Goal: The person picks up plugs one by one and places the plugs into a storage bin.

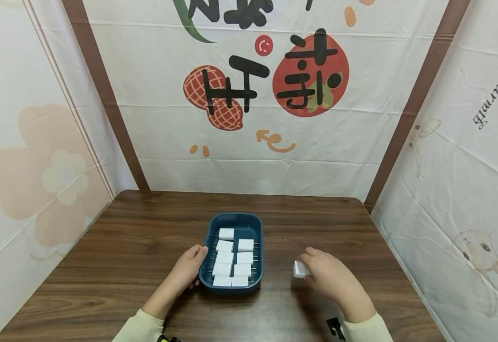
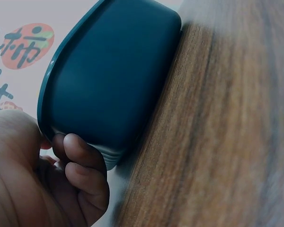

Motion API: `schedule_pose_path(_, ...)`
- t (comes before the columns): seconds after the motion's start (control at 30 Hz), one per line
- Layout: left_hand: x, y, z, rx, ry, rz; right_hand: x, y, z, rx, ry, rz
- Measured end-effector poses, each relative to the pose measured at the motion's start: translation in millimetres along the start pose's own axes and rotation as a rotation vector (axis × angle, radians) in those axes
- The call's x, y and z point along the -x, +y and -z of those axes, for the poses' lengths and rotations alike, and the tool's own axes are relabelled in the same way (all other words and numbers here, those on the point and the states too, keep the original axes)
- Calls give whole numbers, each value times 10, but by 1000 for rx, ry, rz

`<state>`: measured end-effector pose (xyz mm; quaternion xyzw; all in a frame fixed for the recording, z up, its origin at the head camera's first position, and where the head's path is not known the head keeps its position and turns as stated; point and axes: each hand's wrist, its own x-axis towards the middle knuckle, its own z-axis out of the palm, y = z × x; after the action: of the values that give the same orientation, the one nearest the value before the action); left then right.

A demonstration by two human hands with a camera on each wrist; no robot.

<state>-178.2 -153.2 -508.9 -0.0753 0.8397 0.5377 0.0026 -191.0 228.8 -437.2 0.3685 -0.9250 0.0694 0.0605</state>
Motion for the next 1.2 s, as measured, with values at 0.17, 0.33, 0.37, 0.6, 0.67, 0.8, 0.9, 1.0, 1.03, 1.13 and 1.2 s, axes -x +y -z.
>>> schedule_pose_path(0.17, -1, -9, 9, 4, -2, 11, -77, -16, 35, -17, -14, 0)
schedule_pose_path(0.33, 2, -7, 18, 9, -9, 13, -176, -47, 63, -9, -20, 6)
schedule_pose_path(0.37, 2, -6, 19, 10, -8, 14, -197, -54, 67, -7, -20, 2)
schedule_pose_path(0.6, 9, -4, 15, 13, -5, 4, -329, -100, 91, -8, -33, -42)
schedule_pose_path(0.67, 9, -3, 16, 10, -7, 1, -359, -113, 94, -15, -38, -57)
schedule_pose_path(0.8, 11, 3, 21, 5, -13, 4, -419, -137, 93, -23, -40, -77)
schedule_pose_path(0.9, 7, 10, 32, 5, -8, 4, -487, -161, 110, -19, -32, -75)
schedule_pose_path(1.0, 1, 17, 37, 0, -6, 6, -550, -186, 131, -10, -19, -62)
schedule_pose_path(1.03, 0, 20, 36, -2, -6, 7, -567, -195, 138, -11, -18, -58)
schedule_pose_path(1.13, 5, 21, 30, -10, -9, 8, -602, -217, 146, -5, -21, -52)
schedule_pose_path(1.2, 12, 25, 32, -9, -8, 12, -624, -229, 149, -5, -27, -55)
